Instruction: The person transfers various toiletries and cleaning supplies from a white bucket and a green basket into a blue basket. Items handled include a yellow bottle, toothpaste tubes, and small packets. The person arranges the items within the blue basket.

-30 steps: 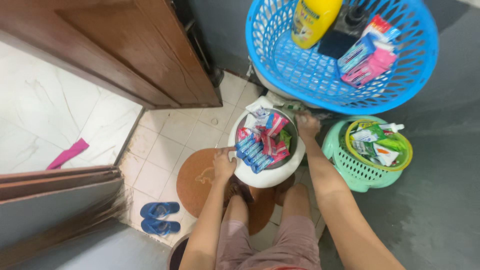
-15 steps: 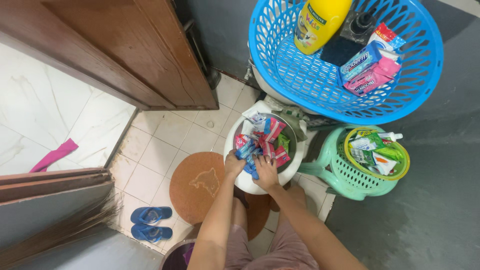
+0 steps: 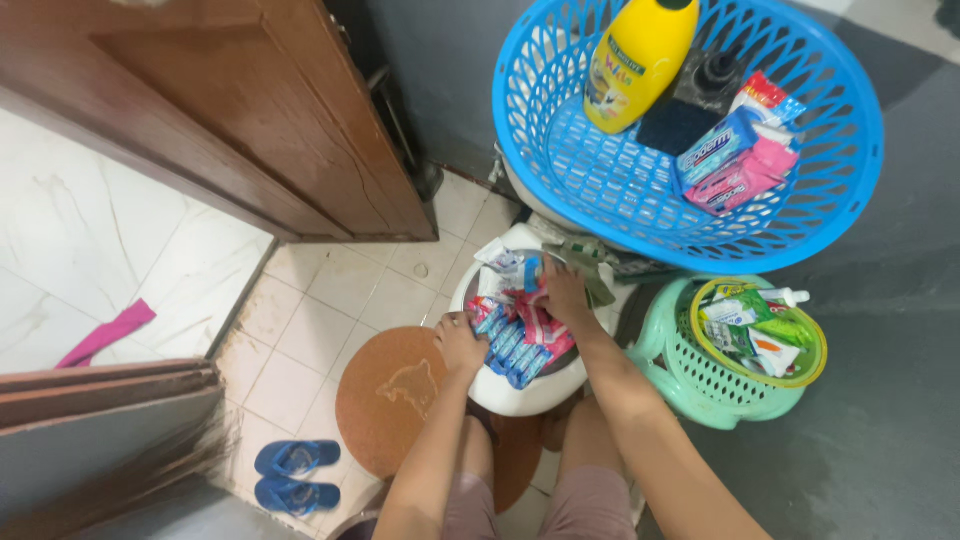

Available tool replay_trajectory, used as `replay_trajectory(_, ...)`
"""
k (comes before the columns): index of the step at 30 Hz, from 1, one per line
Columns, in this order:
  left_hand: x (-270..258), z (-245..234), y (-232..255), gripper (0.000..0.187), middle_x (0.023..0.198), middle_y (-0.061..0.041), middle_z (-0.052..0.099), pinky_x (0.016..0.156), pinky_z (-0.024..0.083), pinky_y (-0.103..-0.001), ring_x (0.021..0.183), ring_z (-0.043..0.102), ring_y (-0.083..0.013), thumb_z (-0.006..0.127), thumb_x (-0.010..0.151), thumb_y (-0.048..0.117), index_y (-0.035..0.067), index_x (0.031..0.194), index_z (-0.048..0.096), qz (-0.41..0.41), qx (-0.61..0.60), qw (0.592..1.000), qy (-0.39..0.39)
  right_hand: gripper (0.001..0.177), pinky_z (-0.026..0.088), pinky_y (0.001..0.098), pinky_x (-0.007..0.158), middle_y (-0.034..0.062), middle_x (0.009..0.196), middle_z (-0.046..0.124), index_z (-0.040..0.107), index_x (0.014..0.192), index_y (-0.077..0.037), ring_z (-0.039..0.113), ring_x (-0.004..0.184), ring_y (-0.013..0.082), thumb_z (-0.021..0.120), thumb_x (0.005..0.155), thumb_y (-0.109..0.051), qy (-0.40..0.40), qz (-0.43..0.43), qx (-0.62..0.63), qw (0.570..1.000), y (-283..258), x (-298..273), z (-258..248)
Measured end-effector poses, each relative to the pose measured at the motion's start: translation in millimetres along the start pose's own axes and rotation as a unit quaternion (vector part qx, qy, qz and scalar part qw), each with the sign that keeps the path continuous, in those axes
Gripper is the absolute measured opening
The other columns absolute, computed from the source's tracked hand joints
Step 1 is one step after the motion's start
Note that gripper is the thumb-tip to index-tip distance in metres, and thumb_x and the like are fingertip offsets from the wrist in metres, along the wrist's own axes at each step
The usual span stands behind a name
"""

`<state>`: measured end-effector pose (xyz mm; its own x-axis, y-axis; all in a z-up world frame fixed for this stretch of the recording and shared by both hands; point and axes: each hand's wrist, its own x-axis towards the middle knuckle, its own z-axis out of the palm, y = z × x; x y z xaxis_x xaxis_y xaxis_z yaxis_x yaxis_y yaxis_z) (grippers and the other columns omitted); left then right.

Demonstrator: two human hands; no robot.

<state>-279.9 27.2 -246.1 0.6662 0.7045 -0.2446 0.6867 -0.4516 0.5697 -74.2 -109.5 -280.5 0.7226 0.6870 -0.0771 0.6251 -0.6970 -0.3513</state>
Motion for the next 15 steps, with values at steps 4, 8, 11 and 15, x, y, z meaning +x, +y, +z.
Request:
replay_trajectory(4, -16, -16, 48, 0.071, 0.140, -0.019, 0.050, 0.111, 0.034, -0.055, 0.132, 0.043, -0.0414, 0.075, 0.068, 0.006, 0.009, 0.136, 0.054, 0.186, -0.038, 0.981, 0.051, 0.051, 0.053, 0.0503, 0.082, 0.0149, 0.110, 0.069, 0.058, 0.119, -0.013, 0.067, 0.099, 0.0392, 0.084, 0.077, -0.028, 0.046, 0.011, 0.047, 0.998, -24, -35, -53)
replay_trajectory(8, -32, -54, 109, 0.091, 0.140, -0.028, 0.043, 0.108, 0.034, -0.055, 0.130, 0.040, -0.0510, 0.086, 0.062, 0.011, 0.001, 0.141, 0.041, 0.348, -0.141, 0.926, 0.035, 0.062, 0.055, 0.0422, 0.071, 0.0154, 0.088, 0.073, 0.057, 0.118, -0.008, 0.073, 0.080, 0.0309, 0.090, 0.069, -0.025, 0.107, 0.051, 0.295, 0.948, -72, -73, -146)
replay_trajectory(11, -46, -83, 140, 0.077, 0.146, -0.019, 0.052, 0.114, 0.043, -0.049, 0.134, 0.053, -0.0452, 0.079, 0.076, 0.005, 0.004, 0.146, 0.044, 0.400, -0.179, 0.899, 0.020, 0.054, 0.060, 0.0341, 0.073, 0.0119, 0.090, 0.078, 0.062, 0.116, -0.006, 0.075, 0.080, 0.0190, 0.090, 0.074, -0.024, 0.098, 0.064, 0.394, 0.912, -90, -93, -209)
replay_trajectory(15, -71, -126, 175, 0.081, 0.139, -0.021, 0.049, 0.098, 0.049, -0.045, 0.117, 0.058, -0.0431, 0.083, 0.076, 0.011, 0.005, 0.142, 0.037, 0.317, -0.234, 0.913, -0.105, 0.047, 0.059, 0.0310, 0.074, 0.0068, 0.092, 0.077, 0.064, 0.115, -0.005, 0.069, 0.082, 0.0113, 0.090, 0.078, -0.015, 0.133, 0.013, 0.409, 0.902, -110, -118, -288)
